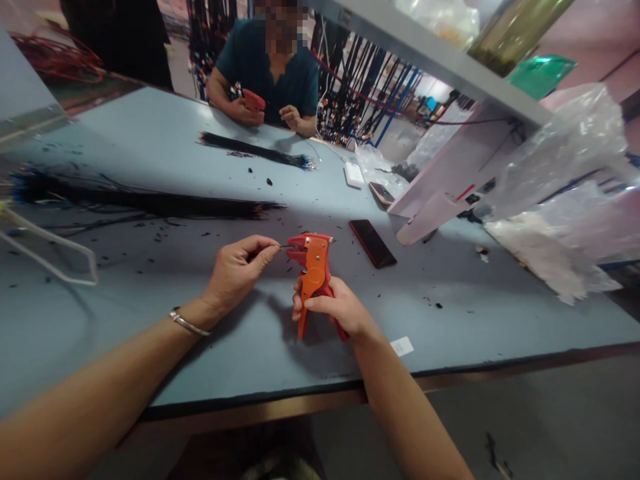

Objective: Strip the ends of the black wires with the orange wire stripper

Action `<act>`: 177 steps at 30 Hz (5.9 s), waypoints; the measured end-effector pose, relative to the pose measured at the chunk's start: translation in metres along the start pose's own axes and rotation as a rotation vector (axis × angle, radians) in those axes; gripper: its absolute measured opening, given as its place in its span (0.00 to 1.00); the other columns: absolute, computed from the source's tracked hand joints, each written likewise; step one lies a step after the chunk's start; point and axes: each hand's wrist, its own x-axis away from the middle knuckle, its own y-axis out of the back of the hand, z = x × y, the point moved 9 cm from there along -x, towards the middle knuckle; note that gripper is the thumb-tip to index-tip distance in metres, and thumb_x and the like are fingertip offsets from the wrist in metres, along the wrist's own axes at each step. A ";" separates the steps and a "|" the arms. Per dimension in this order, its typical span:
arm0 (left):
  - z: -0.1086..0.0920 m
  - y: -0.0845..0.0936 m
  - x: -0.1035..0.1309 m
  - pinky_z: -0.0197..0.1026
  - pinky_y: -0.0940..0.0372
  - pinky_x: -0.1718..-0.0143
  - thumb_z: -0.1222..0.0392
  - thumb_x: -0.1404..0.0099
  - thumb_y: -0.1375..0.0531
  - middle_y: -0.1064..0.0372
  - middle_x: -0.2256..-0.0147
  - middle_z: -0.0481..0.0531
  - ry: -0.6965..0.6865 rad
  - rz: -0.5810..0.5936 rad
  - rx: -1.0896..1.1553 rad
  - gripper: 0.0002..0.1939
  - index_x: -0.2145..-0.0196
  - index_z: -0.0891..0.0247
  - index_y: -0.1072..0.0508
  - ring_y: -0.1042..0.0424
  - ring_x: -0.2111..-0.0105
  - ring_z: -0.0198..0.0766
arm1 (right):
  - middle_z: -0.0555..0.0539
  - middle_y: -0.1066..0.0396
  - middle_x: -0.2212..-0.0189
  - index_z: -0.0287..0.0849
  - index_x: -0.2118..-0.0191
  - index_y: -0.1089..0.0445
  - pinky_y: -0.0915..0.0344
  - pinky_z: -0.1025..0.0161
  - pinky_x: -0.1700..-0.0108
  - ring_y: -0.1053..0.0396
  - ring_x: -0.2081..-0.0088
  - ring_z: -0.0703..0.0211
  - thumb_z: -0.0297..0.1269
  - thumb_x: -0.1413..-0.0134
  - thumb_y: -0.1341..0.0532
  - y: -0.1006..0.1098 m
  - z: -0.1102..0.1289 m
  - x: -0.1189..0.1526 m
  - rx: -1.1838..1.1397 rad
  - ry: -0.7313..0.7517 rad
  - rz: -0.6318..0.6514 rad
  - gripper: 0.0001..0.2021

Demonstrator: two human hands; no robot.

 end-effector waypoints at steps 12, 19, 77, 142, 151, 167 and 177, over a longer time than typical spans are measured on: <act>-0.004 -0.004 0.001 0.35 0.36 0.71 0.54 0.40 0.39 0.26 0.74 0.48 -0.023 0.048 -0.001 0.09 0.70 0.62 0.22 0.32 0.73 0.35 | 0.49 0.29 0.72 0.39 0.62 0.32 0.29 0.62 0.71 0.28 0.73 0.59 0.36 0.54 0.33 -0.003 0.002 0.001 0.016 0.004 -0.008 0.13; -0.005 -0.004 0.002 0.35 0.36 0.71 0.55 0.40 0.39 0.26 0.74 0.49 -0.034 0.052 0.020 0.10 0.70 0.63 0.22 0.31 0.73 0.35 | 0.51 0.30 0.75 0.39 0.65 0.34 0.30 0.64 0.76 0.30 0.76 0.61 0.39 0.53 0.32 -0.004 0.003 0.001 0.063 0.015 -0.024 0.13; -0.005 -0.004 0.002 0.35 0.35 0.70 0.55 0.41 0.40 0.24 0.73 0.49 -0.009 0.067 0.010 0.10 0.69 0.63 0.21 0.29 0.72 0.36 | 0.50 0.30 0.80 0.39 0.71 0.35 0.32 0.66 0.77 0.31 0.80 0.62 0.51 0.49 0.34 -0.001 -0.002 -0.002 0.187 0.022 -0.003 0.19; -0.008 0.004 0.006 0.33 0.49 0.80 0.53 0.43 0.40 0.40 0.84 0.43 0.044 -0.032 -0.112 0.11 0.74 0.63 0.27 0.46 0.82 0.29 | 0.49 0.29 0.70 0.40 0.60 0.35 0.28 0.60 0.68 0.28 0.71 0.58 0.40 0.55 0.33 0.002 0.003 0.000 0.045 0.058 -0.179 0.17; -0.014 0.007 0.009 0.35 0.50 0.80 0.53 0.42 0.40 0.42 0.83 0.43 0.066 -0.048 -0.034 0.10 0.74 0.62 0.27 0.48 0.82 0.30 | 0.48 0.29 0.70 0.44 0.60 0.33 0.32 0.59 0.64 0.32 0.71 0.58 0.35 0.47 0.41 0.005 0.041 0.017 0.813 0.409 -0.365 0.08; 0.010 -0.017 0.012 0.34 0.37 0.78 0.56 0.50 0.34 0.28 0.77 0.47 0.278 0.100 0.377 0.09 0.72 0.64 0.26 0.33 0.79 0.33 | 0.37 0.26 0.59 0.36 0.49 0.34 0.34 0.54 0.56 0.30 0.58 0.48 0.34 0.42 0.46 -0.032 0.053 0.030 1.606 0.869 -0.436 0.17; 0.019 -0.014 0.012 0.33 0.36 0.76 0.55 0.49 0.32 0.27 0.75 0.46 0.359 -0.019 0.555 0.10 0.73 0.64 0.25 0.33 0.78 0.30 | 0.38 0.27 0.61 0.34 0.49 0.31 0.36 0.56 0.56 0.31 0.60 0.50 0.32 0.42 0.46 -0.032 0.052 0.028 1.698 0.888 -0.443 0.17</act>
